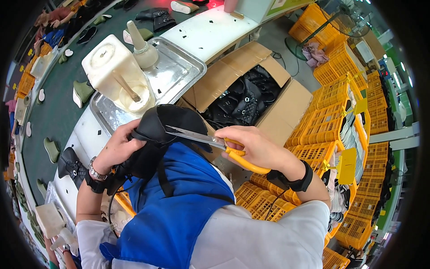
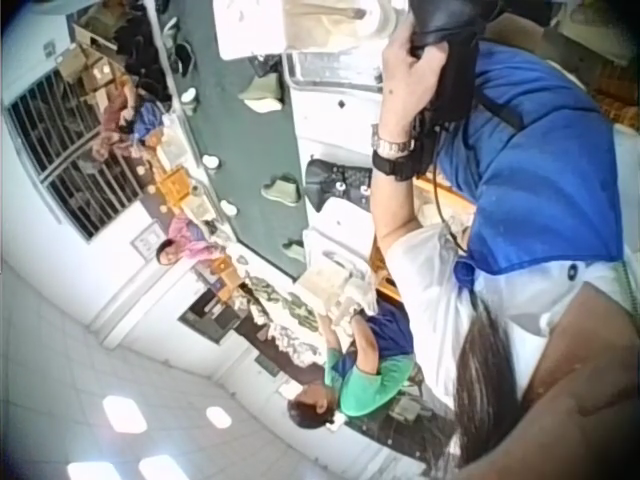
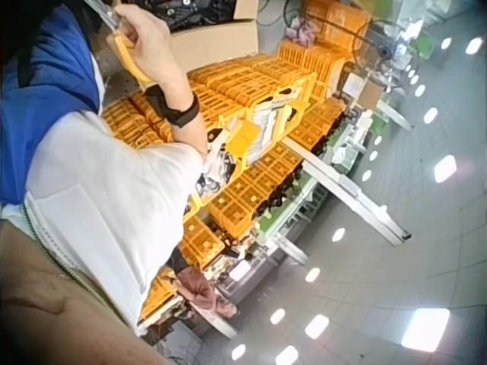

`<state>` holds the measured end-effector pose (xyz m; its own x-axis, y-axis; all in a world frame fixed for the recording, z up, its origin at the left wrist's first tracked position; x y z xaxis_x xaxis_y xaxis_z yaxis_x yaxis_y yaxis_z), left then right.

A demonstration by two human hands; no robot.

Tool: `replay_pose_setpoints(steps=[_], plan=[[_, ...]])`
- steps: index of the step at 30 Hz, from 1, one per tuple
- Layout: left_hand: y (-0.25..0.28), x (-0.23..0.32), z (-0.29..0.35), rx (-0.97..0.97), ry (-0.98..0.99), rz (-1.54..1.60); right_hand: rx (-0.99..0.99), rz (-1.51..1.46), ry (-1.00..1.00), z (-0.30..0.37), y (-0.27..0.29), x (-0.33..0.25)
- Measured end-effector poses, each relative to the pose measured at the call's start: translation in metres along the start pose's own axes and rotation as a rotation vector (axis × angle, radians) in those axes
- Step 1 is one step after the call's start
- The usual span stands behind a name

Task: Trimming and applying adhesive to black leather boots at a manufacturing station.

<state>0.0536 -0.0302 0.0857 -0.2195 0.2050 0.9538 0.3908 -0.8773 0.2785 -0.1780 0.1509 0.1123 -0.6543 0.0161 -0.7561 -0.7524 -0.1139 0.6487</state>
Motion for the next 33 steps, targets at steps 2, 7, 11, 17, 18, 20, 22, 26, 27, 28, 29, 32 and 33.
replay_pose_setpoints(steps=[2, 7, 11, 17, 18, 20, 22, 26, 27, 28, 29, 32, 33], plan=[[0.0, -0.001, 0.0, -0.001, -0.001, -0.003, 0.012, -0.029, 0.005, 0.0, -0.002, 0.001], [0.0, -0.003, -0.001, 0.009, -0.02, -0.009, 0.021, -0.011, 0.021, 0.0, -0.003, 0.002], [0.0, -0.004, -0.001, 0.013, -0.039, -0.026, 0.004, -0.039, 0.018, 0.001, -0.005, 0.002], [0.001, -0.005, -0.002, 0.005, -0.022, -0.038, 0.06, -0.09, 0.025, 0.003, -0.015, 0.003], [0.001, -0.004, -0.002, 0.005, -0.017, -0.044, 0.104, -0.084, 0.032, 0.003, -0.016, 0.004], [0.001, -0.003, -0.003, 0.005, -0.019, -0.042, 0.15, -0.077, 0.04, 0.004, -0.017, 0.005], [0.0, -0.001, -0.003, 0.011, -0.024, -0.041, 0.129, -0.053, 0.005, 0.007, -0.017, 0.008], [0.0, 0.001, -0.003, 0.005, -0.01, -0.031, 0.157, -0.05, 0.053, 0.007, -0.019, 0.013], [0.001, 0.001, -0.003, 0.011, -0.01, -0.036, 0.154, -0.067, 0.073, 0.007, -0.019, 0.014], [0.001, 0.001, -0.003, 0.005, -0.008, -0.035, 0.151, -0.084, 0.094, 0.006, -0.019, 0.015], [0.001, 0.001, -0.003, 0.005, -0.008, -0.038, 0.152, -0.083, 0.094, 0.006, -0.019, 0.016], [0.0, 0.001, -0.003, 0.01, -0.022, -0.038, 0.133, -0.081, 0.113, 0.004, -0.018, 0.015], [0.0, 0.001, -0.003, 0.015, -0.037, -0.036, 0.13, -0.086, 0.121, 0.004, -0.018, 0.015]])
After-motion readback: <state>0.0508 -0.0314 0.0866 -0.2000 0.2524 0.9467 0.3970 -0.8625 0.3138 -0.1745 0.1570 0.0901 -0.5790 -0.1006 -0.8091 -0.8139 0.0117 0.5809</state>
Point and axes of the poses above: each hand's wrist, its own z-axis away from the middle knuckle, its own y-axis out of the back of the hand, x = y × z, the point moved 2 cm from there along -z, towards the middle knuckle, and after that the axes turned 2 degrees about -y, right-handed, at the moved point
